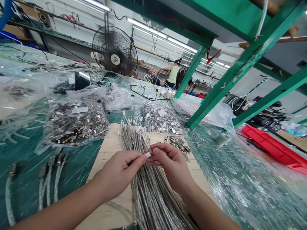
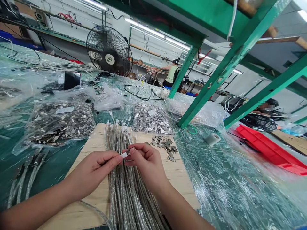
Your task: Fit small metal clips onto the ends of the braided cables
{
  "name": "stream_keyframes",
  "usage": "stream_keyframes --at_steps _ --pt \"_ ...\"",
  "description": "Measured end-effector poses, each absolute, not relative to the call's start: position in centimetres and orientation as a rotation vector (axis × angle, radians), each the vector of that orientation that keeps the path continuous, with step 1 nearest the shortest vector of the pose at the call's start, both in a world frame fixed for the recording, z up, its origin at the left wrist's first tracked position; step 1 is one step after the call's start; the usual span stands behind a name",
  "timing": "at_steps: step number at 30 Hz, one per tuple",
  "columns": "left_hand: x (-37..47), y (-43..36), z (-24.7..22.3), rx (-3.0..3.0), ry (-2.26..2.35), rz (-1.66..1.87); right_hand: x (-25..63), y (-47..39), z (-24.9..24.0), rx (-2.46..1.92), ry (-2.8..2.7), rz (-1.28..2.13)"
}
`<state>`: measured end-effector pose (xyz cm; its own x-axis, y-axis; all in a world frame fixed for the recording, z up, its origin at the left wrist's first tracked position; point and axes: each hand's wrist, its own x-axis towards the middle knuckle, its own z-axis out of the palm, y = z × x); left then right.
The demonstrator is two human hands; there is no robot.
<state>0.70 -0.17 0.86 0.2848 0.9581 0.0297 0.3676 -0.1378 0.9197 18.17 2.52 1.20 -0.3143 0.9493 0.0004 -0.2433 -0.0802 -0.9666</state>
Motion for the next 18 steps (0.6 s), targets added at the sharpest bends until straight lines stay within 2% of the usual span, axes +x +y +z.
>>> stream_keyframes --at_steps 12,18 --pt "0.8 0.5 0.0 1.513 1.335 0.826 17.2 2.3 0.3 -0.898 -1.331 1.490" --pt "0.4 0.8 -0.3 1.434 1.326 0.937 17.1 2.2 0.0 -0.900 -1.365 1.451"
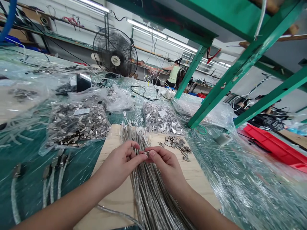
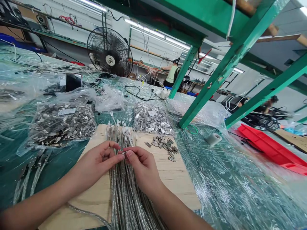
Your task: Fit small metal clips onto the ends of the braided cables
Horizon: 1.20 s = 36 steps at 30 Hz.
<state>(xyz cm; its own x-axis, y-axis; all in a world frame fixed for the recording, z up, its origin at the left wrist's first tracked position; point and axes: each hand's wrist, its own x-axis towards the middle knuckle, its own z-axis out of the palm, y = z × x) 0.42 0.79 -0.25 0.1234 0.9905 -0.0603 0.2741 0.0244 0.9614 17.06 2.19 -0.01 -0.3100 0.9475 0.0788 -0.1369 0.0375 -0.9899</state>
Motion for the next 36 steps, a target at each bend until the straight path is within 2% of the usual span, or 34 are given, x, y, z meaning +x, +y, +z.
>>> stream_keyframes --at_steps 10,15,30,36 --pt "0.1 -0.1 1.6 1.714 1.330 0.841 17.5 2.7 -0.4 -0.844 -1.311 1.407" --pt "-0.3 0.1 0.8 1.799 1.343 0.836 17.5 2.9 -0.6 -0.864 -1.311 1.403" --pt "0.3 0.1 1.3 1.627 1.233 0.804 17.3 2.8 -0.7 -0.771 -1.207 1.685" --pt "-0.3 0.8 1.0 1.601 1.183 0.768 17.4 3.0 -1.3 -0.777 -1.254 1.697"
